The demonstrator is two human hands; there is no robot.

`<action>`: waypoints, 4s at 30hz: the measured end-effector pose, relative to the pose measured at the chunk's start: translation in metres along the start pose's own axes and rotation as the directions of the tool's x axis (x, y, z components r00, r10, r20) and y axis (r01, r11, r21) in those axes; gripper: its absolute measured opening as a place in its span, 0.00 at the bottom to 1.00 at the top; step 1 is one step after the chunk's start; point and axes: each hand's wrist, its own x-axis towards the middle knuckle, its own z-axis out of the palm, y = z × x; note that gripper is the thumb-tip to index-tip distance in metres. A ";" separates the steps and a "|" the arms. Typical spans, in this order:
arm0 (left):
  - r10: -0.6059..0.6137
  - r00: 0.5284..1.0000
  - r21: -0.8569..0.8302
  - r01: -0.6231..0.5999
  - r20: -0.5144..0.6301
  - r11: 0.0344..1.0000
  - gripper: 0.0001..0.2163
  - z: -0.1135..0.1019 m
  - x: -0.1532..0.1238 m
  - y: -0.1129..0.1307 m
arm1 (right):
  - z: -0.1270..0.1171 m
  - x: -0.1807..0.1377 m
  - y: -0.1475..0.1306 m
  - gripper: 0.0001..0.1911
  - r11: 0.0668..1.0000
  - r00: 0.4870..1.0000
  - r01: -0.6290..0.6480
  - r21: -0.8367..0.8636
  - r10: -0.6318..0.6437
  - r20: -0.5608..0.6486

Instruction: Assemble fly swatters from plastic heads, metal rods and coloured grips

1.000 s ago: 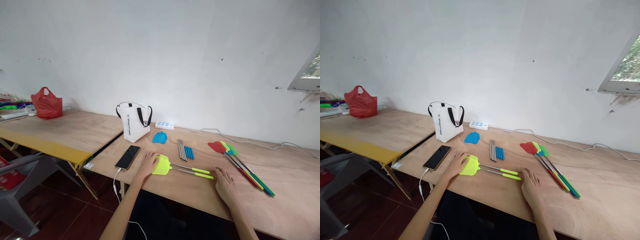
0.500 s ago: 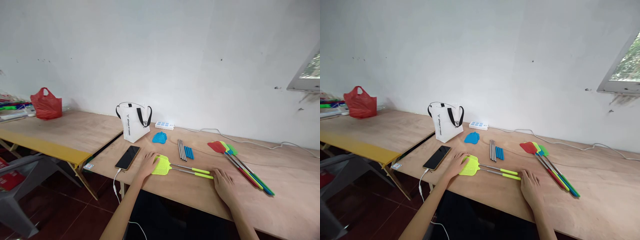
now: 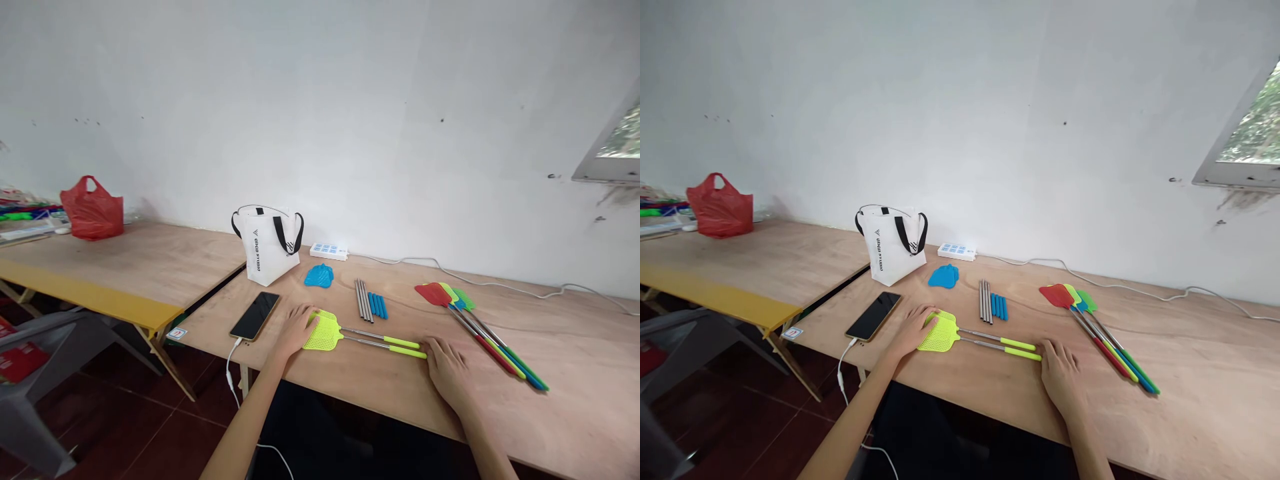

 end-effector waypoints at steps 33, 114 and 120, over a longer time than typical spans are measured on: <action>0.049 0.989 -0.133 -0.068 -0.137 0.989 0.11 -0.008 0.003 0.029 | -0.003 0.004 0.001 0.16 0.935 0.984 0.166 0.313 -0.178 0.010; 0.648 0.759 0.126 -0.638 -0.063 0.760 0.14 -0.030 -0.015 0.104 | -0.067 -0.012 -0.101 0.17 0.846 0.907 0.412 0.339 -0.344 -0.244; 0.587 0.809 0.061 -0.584 -0.037 0.809 0.14 -0.033 -0.015 0.104 | -0.073 -0.010 -0.093 0.14 0.813 0.884 0.466 0.349 -0.412 -0.219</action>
